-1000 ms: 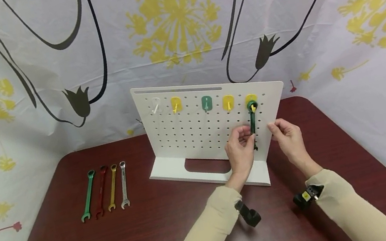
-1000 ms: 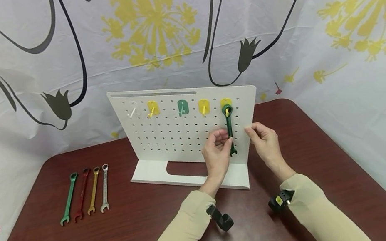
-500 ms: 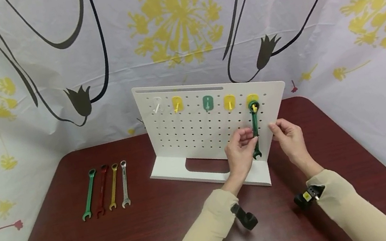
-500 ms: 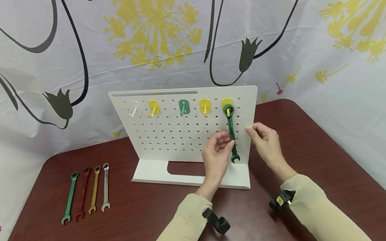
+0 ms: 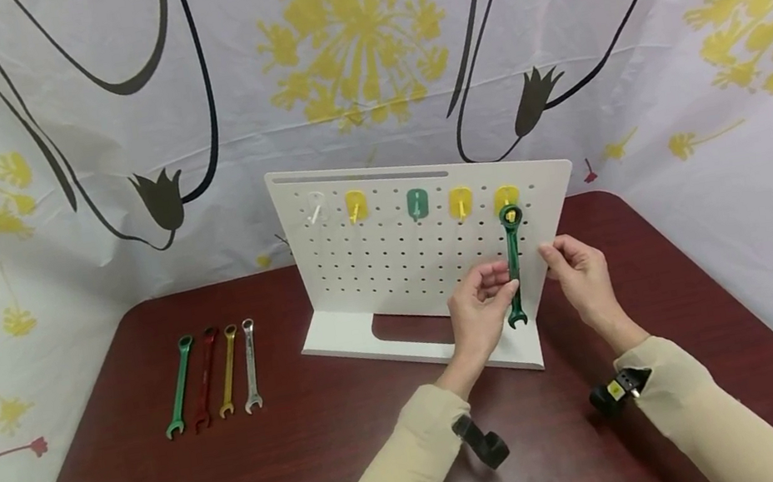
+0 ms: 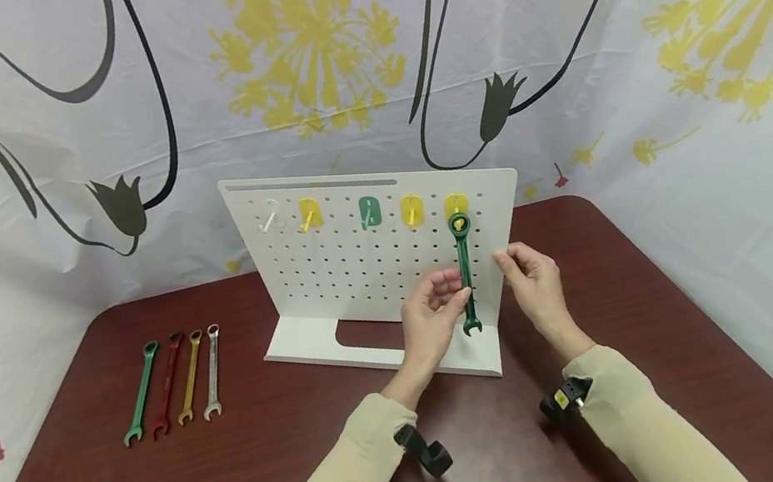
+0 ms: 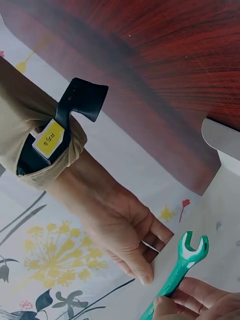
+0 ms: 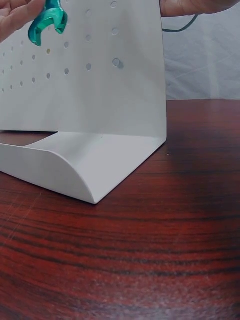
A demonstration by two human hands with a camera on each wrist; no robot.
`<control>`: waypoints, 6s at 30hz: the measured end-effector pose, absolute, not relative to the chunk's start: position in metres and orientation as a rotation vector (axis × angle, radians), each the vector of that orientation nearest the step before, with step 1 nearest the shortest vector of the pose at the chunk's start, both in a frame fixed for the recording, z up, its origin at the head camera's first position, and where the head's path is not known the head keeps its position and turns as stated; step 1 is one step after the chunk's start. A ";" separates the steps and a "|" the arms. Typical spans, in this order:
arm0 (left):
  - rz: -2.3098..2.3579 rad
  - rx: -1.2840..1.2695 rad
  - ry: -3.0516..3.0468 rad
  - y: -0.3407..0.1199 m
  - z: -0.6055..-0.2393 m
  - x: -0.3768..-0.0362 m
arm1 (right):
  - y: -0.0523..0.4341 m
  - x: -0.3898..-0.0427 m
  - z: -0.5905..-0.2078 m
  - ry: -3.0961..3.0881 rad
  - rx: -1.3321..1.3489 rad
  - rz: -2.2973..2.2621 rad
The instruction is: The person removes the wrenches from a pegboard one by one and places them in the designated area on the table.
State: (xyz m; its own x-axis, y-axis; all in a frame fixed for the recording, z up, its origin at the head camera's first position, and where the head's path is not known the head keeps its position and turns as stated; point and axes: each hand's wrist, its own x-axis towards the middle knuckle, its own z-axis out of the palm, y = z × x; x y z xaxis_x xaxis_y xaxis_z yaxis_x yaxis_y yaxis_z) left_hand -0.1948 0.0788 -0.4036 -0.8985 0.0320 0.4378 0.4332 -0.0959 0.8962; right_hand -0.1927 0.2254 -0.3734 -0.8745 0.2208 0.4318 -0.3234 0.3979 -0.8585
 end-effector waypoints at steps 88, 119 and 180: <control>-2.830 -0.380 -2.018 0.019 -0.349 -0.153 | 0.226 -0.195 -0.376 -2.112 0.081 1.579; -2.616 -0.130 -2.129 -0.081 -0.385 -0.161 | 0.226 -0.197 -0.378 -2.097 0.104 1.609; -2.122 0.619 -2.206 -0.340 -0.423 -0.174 | 0.233 -0.207 -0.389 -2.122 0.050 1.592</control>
State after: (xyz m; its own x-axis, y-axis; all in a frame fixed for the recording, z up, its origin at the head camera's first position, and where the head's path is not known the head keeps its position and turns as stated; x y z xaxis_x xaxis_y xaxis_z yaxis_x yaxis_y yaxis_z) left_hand -0.1738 -0.3403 -0.4232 -0.9211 -0.2933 -0.2561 -0.2672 -0.0020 0.9636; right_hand -0.2072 0.2329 -0.3892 -0.8824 0.2528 0.3967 -0.3100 0.3217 -0.8946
